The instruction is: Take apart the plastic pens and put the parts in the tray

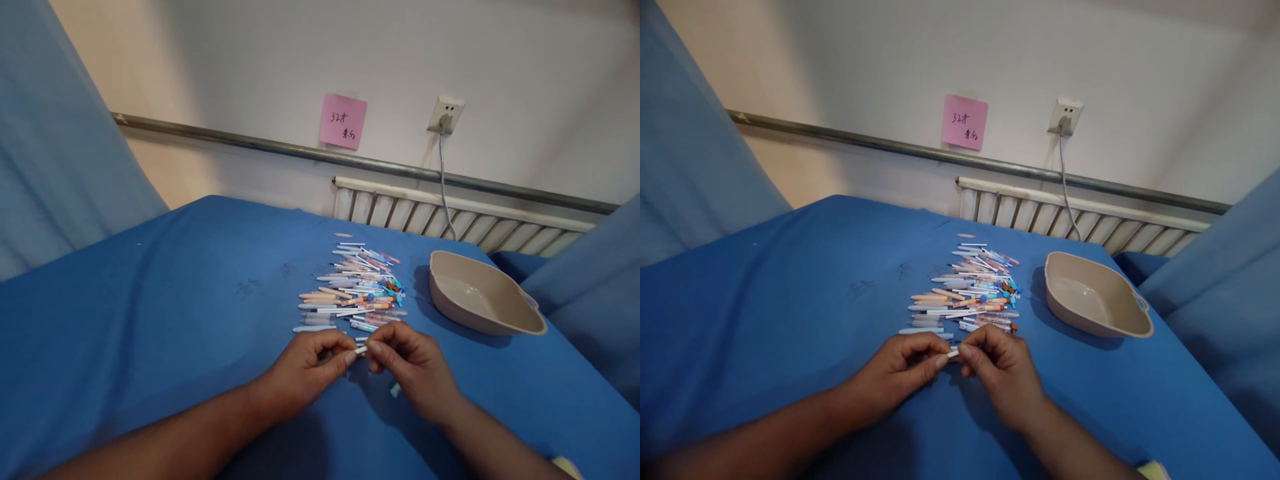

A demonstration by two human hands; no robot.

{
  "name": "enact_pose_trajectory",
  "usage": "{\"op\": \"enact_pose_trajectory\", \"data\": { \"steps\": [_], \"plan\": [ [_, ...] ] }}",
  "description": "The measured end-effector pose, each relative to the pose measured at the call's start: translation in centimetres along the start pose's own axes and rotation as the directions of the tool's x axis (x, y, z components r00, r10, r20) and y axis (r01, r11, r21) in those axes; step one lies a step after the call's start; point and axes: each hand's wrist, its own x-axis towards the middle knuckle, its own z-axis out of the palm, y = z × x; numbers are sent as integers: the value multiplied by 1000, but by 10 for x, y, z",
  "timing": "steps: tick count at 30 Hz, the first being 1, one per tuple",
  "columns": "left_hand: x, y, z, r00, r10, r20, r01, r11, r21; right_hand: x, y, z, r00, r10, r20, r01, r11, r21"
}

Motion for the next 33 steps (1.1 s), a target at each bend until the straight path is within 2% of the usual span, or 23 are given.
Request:
{"op": "enact_pose_trajectory", "data": {
  "steps": [5,9,13,21,25,28,33],
  "plan": [
    [2,-7,-4,986,-143,81,162,925,-342,6,1,0,999,53,0,-51,968,245],
    [3,-8,-6,967,-193,167,253,816,-519,9,5,-2,999,49,2,-47,959,279],
    [2,-4,-6,946,-237,222,324,728,-605,9,8,-2,998,55,18,-58,957,285],
    [3,1,-9,928,-259,267,372,651,-662,10,6,0,986,130,108,-162,912,378],
    [3,-3,-9,921,-291,261,390,646,-656,12,4,-4,996,91,16,-92,950,298],
    [3,-6,-8,928,-287,237,372,693,-618,12,5,-6,996,81,-43,-65,953,295],
    [3,-9,-6,956,-238,173,294,811,-505,11,7,-3,992,124,20,-119,879,462]
  ]
}}
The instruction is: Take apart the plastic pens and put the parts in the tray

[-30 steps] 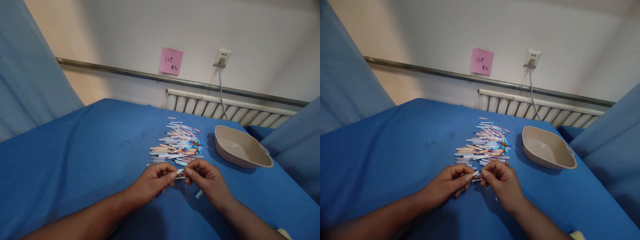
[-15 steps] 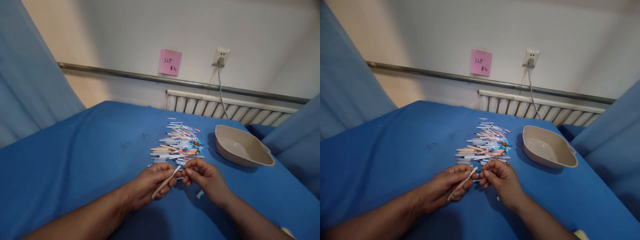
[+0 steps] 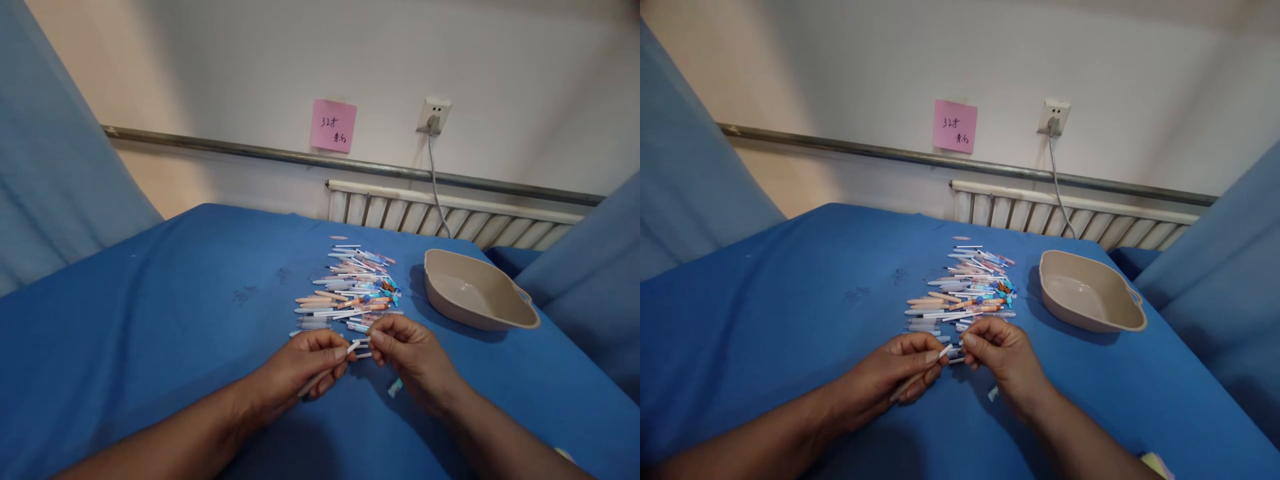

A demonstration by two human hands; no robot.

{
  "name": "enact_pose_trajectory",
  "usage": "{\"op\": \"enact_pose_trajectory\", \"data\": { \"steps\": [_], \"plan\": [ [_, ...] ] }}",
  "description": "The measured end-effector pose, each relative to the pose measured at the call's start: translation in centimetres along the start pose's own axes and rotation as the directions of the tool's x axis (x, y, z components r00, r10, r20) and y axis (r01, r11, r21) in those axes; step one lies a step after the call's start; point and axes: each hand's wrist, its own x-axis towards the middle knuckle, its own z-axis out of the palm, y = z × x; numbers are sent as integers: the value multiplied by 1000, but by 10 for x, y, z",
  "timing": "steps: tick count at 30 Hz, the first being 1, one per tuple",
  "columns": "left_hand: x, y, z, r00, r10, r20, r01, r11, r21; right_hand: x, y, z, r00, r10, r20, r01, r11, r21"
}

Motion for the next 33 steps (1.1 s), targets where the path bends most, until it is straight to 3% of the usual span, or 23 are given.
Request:
{"op": "enact_pose_trajectory", "data": {
  "steps": [10,20,26,29,33],
  "plan": [
    [0,-1,-4,990,134,51,-141,975,170,-3,1,1,995,-53,79,54,999,-4],
    [-5,-2,0,974,225,-13,-214,941,262,-5,1,4,985,-10,170,-10,994,111],
    [-13,7,3,914,405,27,-379,828,413,-16,-12,15,991,-70,116,73,997,-18],
    [-17,9,3,890,452,57,-419,763,492,-20,-18,22,993,-108,55,111,992,-64],
    [-18,11,3,863,500,78,-462,716,523,-25,-20,26,987,-144,77,152,982,-109]
  ]
}}
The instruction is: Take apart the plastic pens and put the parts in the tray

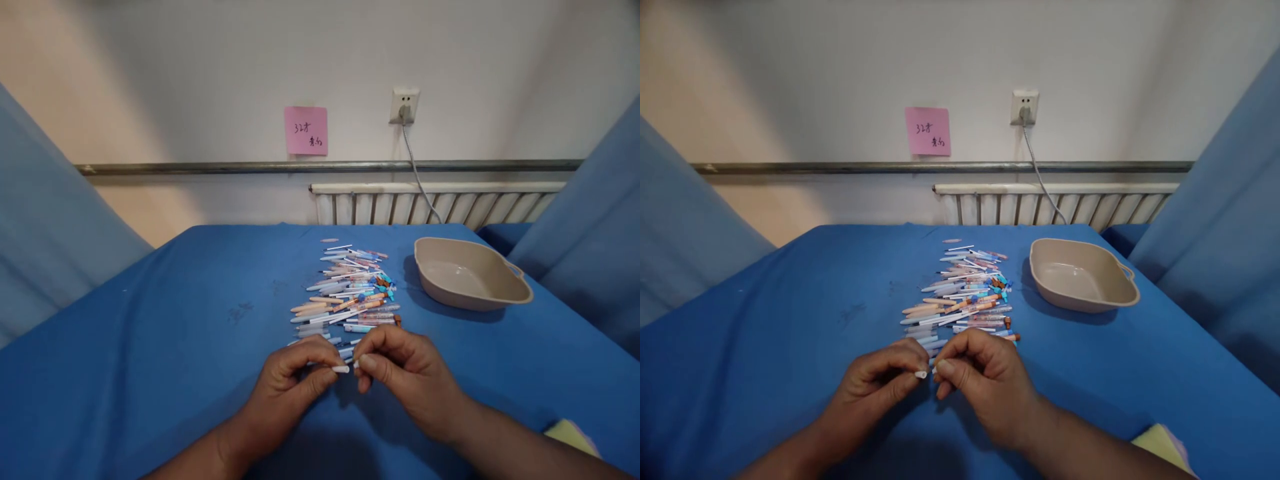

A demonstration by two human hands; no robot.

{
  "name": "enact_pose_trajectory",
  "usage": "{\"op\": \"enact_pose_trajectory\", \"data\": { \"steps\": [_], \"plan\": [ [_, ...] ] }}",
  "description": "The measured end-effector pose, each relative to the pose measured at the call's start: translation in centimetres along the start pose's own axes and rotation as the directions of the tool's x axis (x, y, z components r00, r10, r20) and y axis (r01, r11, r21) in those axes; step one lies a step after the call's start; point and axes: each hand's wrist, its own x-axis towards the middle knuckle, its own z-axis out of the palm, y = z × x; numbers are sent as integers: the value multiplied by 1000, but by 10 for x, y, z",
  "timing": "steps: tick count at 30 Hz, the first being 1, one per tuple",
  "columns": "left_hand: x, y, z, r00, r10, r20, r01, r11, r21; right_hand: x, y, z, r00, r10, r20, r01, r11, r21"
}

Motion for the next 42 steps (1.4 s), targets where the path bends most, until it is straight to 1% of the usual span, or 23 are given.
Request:
{"op": "enact_pose_trajectory", "data": {
  "steps": [6,14,22,25,28,31,35,38,42],
  "plan": [
    [1,2,0,998,66,-5,-66,997,41,-4,0,0,994,-104,44,109,983,-148],
    [3,5,1,997,75,-36,-72,995,66,-5,-1,-1,972,-223,78,236,917,-321],
    [2,3,0,998,53,-24,-50,993,107,-5,0,-3,963,-252,95,269,881,-390],
    [1,3,0,996,74,-45,-68,988,135,-5,1,-4,956,-274,102,291,848,-443],
    [0,3,0,991,120,-59,-107,976,187,-6,1,-4,945,-306,120,323,796,-512],
    [-1,4,-1,978,200,-59,-176,943,282,-7,-1,-5,928,-340,151,364,741,-565],
    [-3,8,-1,949,311,-48,-257,855,451,-9,0,-6,909,-378,176,405,700,-588],
    [-4,8,-1,932,362,-23,-293,787,543,-9,2,-7,901,-388,195,420,665,-617],
    [-5,5,-3,909,417,31,-334,680,652,-10,4,-8,882,-400,249,454,582,-675]
  ]
}}
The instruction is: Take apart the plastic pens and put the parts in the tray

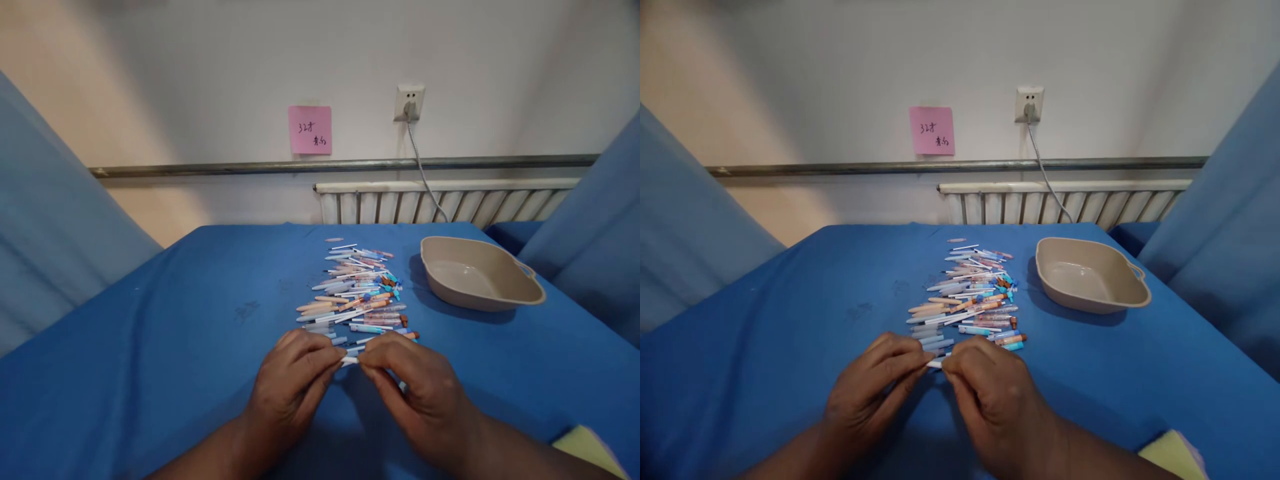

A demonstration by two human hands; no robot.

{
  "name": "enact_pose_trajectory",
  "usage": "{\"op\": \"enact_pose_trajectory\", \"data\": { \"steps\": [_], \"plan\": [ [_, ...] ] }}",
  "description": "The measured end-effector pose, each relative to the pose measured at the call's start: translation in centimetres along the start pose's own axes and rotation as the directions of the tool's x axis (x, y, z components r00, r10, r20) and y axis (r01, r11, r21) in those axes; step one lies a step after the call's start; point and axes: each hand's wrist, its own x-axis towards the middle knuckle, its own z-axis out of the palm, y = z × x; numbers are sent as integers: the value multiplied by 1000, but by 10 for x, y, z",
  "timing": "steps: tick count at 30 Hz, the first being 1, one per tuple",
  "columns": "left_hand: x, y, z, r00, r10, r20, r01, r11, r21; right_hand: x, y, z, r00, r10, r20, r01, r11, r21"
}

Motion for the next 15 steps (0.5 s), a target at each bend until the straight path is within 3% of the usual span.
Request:
{"op": "enact_pose_trajectory", "data": {
  "steps": [4,9,12,15],
  "plan": [
    [-3,-2,-1,997,67,33,-71,991,116,0,0,1,999,-27,19,28,997,-73],
    [-1,-1,-1,996,44,78,-56,985,164,-2,1,3,999,-13,44,17,994,-105],
    [2,1,0,993,-25,117,14,995,95,-4,3,2,996,-42,80,52,990,-133],
    [3,2,2,973,-160,166,167,986,-28,-5,6,2,993,-57,108,73,986,-149]
  ]
}}
